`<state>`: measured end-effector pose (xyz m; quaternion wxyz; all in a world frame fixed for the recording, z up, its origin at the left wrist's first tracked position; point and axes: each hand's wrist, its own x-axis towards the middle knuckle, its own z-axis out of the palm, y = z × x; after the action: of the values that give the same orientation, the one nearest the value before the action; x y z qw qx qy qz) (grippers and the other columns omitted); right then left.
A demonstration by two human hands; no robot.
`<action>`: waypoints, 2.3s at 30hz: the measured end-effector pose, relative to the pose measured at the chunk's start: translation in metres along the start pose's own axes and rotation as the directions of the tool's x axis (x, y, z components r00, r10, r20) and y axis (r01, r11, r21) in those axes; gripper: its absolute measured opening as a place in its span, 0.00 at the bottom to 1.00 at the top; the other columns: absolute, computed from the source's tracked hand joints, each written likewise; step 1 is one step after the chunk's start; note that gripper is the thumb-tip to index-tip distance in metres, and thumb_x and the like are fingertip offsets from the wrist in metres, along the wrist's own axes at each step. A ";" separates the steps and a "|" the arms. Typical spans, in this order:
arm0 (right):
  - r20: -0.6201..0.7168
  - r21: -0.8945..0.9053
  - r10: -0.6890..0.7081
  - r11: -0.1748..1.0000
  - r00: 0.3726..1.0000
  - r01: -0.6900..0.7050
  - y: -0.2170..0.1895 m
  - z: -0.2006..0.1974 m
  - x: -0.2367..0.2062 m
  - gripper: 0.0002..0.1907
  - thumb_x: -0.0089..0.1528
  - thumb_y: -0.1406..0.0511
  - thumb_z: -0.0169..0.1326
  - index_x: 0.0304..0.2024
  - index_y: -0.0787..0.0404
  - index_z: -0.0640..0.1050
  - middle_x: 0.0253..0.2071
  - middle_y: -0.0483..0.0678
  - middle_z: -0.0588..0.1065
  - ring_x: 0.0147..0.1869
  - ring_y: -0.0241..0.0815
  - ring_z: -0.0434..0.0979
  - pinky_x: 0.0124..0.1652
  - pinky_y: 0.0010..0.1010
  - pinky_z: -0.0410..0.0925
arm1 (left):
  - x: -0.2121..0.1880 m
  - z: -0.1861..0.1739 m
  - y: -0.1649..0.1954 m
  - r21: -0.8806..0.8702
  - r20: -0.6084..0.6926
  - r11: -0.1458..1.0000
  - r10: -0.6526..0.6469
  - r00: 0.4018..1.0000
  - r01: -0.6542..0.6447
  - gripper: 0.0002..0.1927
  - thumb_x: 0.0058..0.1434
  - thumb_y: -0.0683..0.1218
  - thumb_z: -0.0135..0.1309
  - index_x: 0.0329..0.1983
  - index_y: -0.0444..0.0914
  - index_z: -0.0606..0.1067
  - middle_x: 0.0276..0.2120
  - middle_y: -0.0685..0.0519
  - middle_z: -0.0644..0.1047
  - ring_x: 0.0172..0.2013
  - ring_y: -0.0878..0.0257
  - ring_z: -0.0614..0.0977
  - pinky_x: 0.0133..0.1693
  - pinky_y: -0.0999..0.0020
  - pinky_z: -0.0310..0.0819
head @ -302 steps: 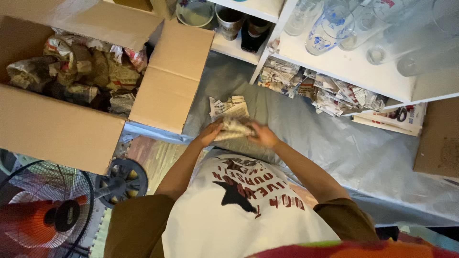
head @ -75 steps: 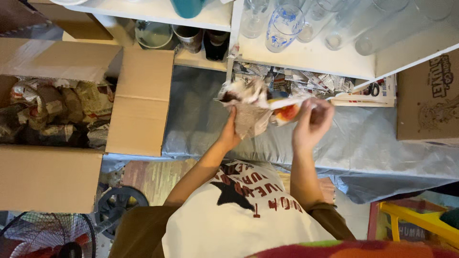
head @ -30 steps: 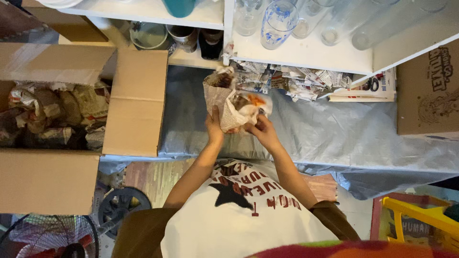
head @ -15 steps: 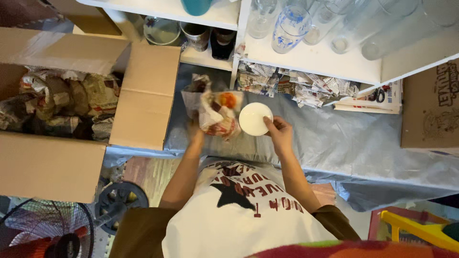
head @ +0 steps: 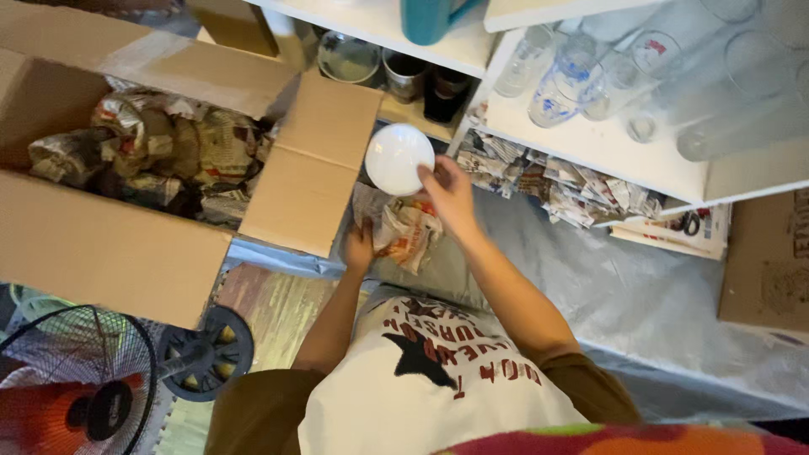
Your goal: The person wraps ceramic cups and bowls in sheets of newspaper, crumpling and folding the paper around each item, and places the wrapped pieces into a cardboard box lined with crumpled newspaper. They occasionally reach into the box to reposition wrapped items and take fresh paper from a pile on the shelf.
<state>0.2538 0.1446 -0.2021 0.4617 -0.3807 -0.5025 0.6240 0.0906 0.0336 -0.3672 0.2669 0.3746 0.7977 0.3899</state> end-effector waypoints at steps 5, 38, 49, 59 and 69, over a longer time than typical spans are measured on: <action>0.068 0.338 0.164 0.924 0.984 -0.177 0.013 0.051 0.055 0.14 0.68 0.65 0.55 0.52 0.67 0.74 0.48 0.51 0.79 0.52 0.43 0.82 0.49 0.35 0.80 | -0.008 0.006 -0.001 -0.038 -0.024 0.988 0.152 0.988 -0.153 0.32 0.72 0.63 0.44 0.33 0.29 0.73 0.25 0.30 0.73 0.27 0.35 0.77 0.32 0.43 0.68; -0.091 0.082 -0.096 0.991 0.991 0.103 0.023 0.117 0.124 0.09 0.59 0.70 0.63 0.38 0.63 0.75 0.37 0.48 0.79 0.39 0.36 0.79 0.38 0.28 0.73 | -0.013 0.005 0.002 0.114 0.073 0.993 0.003 0.997 -0.011 0.33 0.71 0.65 0.40 0.48 0.31 0.76 0.38 0.30 0.78 0.41 0.34 0.79 0.46 0.44 0.71; 0.080 -0.678 -0.103 0.723 0.991 0.130 0.087 -0.093 -0.052 0.42 0.53 0.66 0.72 0.63 0.71 0.64 0.58 0.63 0.68 0.62 0.57 0.67 0.58 0.48 0.63 | 0.001 -0.003 0.002 -0.297 0.368 0.953 0.053 0.928 0.063 0.40 0.74 0.67 0.31 0.76 0.34 0.55 0.67 0.40 0.70 0.65 0.50 0.72 0.63 0.58 0.63; 0.002 -0.373 -0.017 0.928 1.000 0.016 0.113 -0.120 -0.119 0.09 0.58 0.70 0.60 0.40 0.65 0.75 0.58 0.52 0.70 0.59 0.42 0.73 0.52 0.35 0.70 | 0.001 0.033 0.030 -0.521 0.208 0.851 0.206 0.956 -0.070 0.40 0.71 0.64 0.48 0.75 0.35 0.56 0.71 0.39 0.61 0.69 0.47 0.62 0.66 0.59 0.57; -0.091 -0.750 -0.468 0.613 0.879 0.248 0.058 -0.087 -0.123 0.30 0.63 0.64 0.61 0.63 0.65 0.64 0.60 0.63 0.68 0.66 0.59 0.67 0.64 0.47 0.61 | -0.001 0.037 0.064 -0.106 0.409 0.958 0.286 0.867 -0.266 0.22 0.52 0.51 0.67 0.48 0.38 0.79 0.41 0.46 0.83 0.41 0.52 0.85 0.41 0.58 0.78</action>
<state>0.3590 0.0465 -0.2757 0.4569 -0.5043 -0.7019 0.2104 0.1427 0.0753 -0.3346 0.3823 0.5535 0.6505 0.3527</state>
